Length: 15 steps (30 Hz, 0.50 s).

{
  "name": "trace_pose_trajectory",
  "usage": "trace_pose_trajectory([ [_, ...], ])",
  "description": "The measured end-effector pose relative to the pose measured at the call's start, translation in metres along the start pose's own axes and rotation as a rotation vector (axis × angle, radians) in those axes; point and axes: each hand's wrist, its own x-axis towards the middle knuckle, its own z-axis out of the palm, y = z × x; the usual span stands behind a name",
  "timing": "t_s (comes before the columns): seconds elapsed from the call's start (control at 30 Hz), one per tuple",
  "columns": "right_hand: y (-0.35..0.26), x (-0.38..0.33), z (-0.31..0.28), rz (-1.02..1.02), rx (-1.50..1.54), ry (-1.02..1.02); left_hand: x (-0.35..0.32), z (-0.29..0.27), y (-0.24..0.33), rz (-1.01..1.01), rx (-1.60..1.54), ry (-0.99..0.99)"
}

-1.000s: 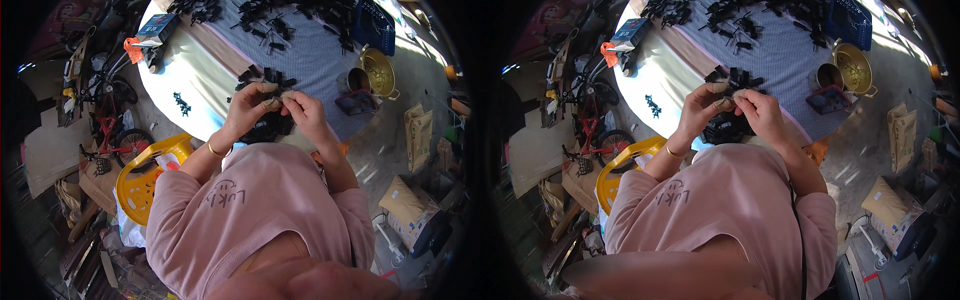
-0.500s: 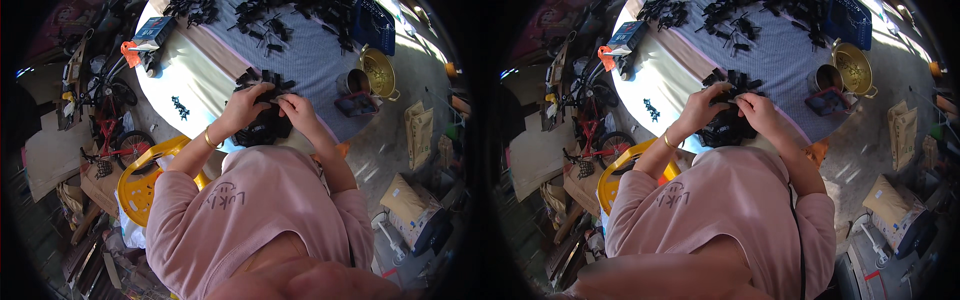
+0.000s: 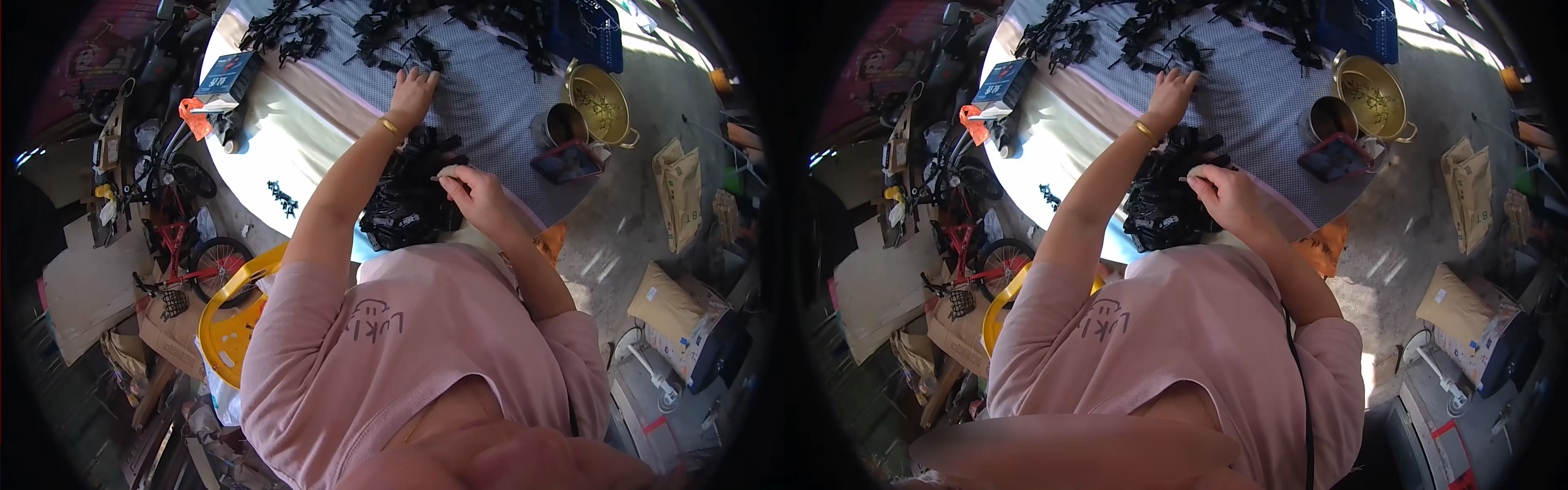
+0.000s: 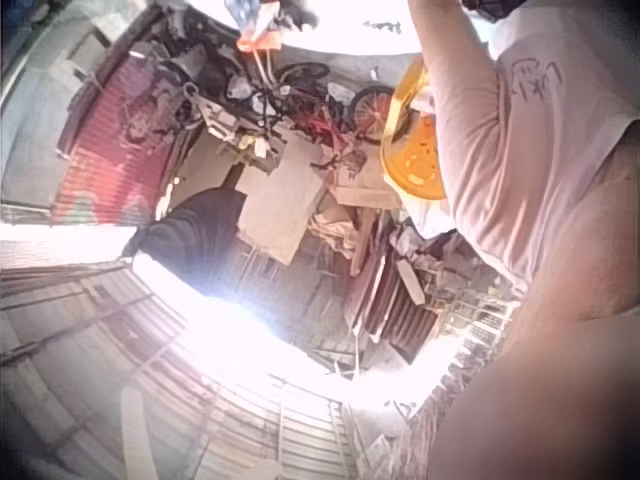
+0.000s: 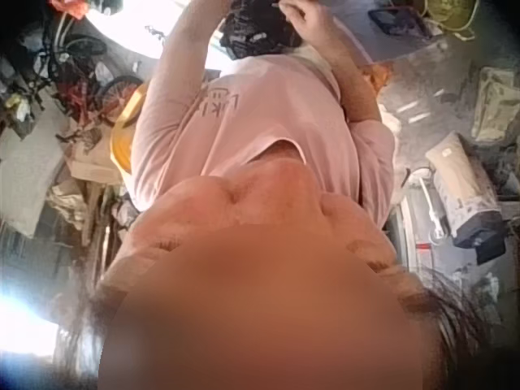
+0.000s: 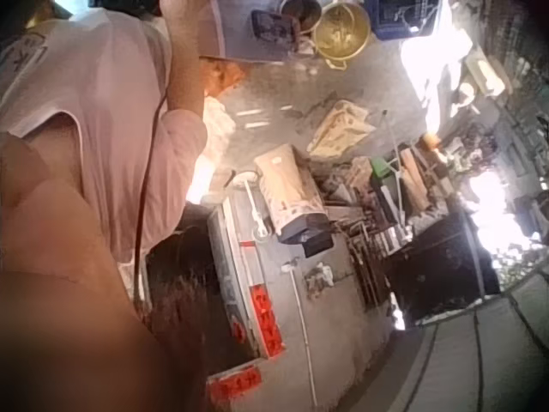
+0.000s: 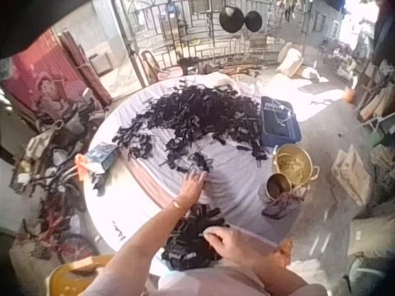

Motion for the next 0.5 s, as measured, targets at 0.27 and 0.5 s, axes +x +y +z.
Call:
trace_pose_trajectory([
  [0.27, -0.007, 0.002, -0.015, -0.249, -0.11, 0.357, -0.026, -0.095, 0.035, -0.492, -1.0, -0.242],
  [0.5, -0.021, 0.015, -0.006, -0.385, -0.022, 0.387, -0.091, -0.13, 0.07, -0.538, -1.646, -0.111],
])
